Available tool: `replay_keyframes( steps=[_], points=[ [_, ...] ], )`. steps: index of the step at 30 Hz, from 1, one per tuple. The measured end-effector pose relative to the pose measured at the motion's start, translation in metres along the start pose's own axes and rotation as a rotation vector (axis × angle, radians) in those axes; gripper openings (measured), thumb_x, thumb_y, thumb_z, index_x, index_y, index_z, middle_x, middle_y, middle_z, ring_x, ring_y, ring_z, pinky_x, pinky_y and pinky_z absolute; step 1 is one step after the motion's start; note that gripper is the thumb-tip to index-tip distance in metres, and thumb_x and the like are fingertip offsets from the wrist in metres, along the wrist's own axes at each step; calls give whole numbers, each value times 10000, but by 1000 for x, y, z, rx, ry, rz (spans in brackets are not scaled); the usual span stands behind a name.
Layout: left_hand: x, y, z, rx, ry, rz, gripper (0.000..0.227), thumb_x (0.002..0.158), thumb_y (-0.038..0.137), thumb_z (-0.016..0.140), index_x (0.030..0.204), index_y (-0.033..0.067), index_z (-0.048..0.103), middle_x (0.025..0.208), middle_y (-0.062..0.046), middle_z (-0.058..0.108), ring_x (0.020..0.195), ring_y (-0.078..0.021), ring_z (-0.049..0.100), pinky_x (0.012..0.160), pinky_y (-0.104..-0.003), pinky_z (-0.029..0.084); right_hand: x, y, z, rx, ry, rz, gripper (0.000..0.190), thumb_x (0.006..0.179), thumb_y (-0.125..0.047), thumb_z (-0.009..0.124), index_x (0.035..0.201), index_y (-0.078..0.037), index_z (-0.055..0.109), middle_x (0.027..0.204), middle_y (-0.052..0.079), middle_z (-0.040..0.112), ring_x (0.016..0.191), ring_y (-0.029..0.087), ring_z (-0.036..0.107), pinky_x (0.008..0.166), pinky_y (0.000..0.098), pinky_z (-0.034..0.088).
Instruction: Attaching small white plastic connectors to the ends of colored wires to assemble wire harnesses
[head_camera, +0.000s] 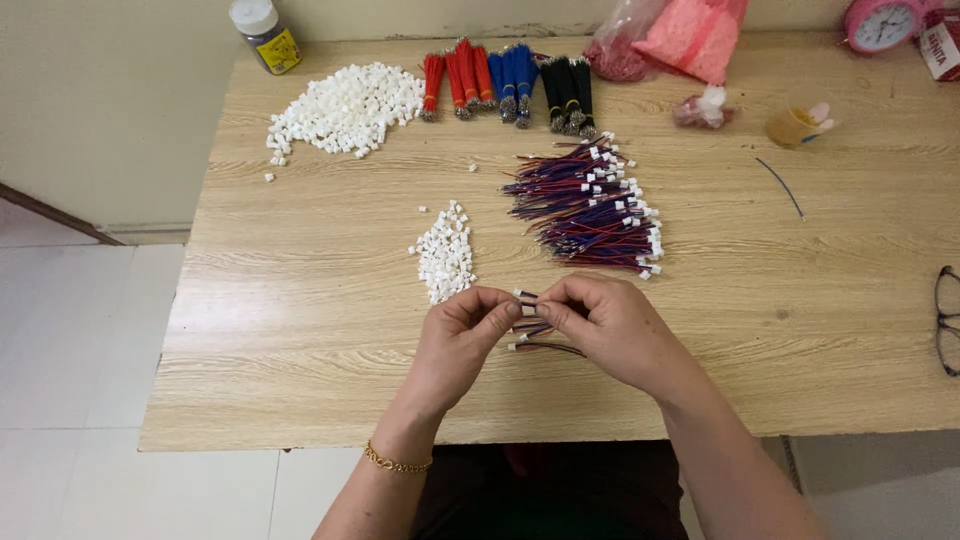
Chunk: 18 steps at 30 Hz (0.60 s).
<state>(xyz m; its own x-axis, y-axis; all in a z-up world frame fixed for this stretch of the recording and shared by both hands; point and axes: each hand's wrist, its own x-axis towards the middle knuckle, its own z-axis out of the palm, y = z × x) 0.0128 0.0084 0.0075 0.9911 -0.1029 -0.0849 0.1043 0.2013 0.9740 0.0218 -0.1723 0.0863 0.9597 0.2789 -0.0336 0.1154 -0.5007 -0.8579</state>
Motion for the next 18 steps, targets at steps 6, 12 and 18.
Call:
replay_keyframes(
  steps=[6, 12, 18],
  points=[
    [-1, -8, 2, 117, 90, 78, 97, 875, 142, 720, 912, 53, 718, 742, -50, 699, 734, -110, 610, 735, -282, 526, 4, 21, 12, 103, 82, 56, 170, 835, -104, 700, 1003, -92, 718, 638, 60, 623, 631, 160, 549, 621, 318, 485],
    [-5, 8, 13, 303, 212, 206, 71, 865, 147, 719, 876, 78, 718, 682, -55, 658, 668, -134, 586, 652, -294, 509, 10, 21, 16, 30, 91, 23, 92, 854, -116, 678, 928, -106, 731, 676, 91, 682, 685, 200, 644, 674, 333, 522],
    [26, 27, -4, 491, 21, 231, 75, 831, 194, 742, 872, 132, 742, 715, -60, 670, 706, -174, 628, 682, -318, 514, 24, 24, 11, -68, 75, 41, 109, 878, -175, 649, 925, -98, 709, 775, 115, 686, 818, 296, 672, 764, 397, 522]
  ],
)
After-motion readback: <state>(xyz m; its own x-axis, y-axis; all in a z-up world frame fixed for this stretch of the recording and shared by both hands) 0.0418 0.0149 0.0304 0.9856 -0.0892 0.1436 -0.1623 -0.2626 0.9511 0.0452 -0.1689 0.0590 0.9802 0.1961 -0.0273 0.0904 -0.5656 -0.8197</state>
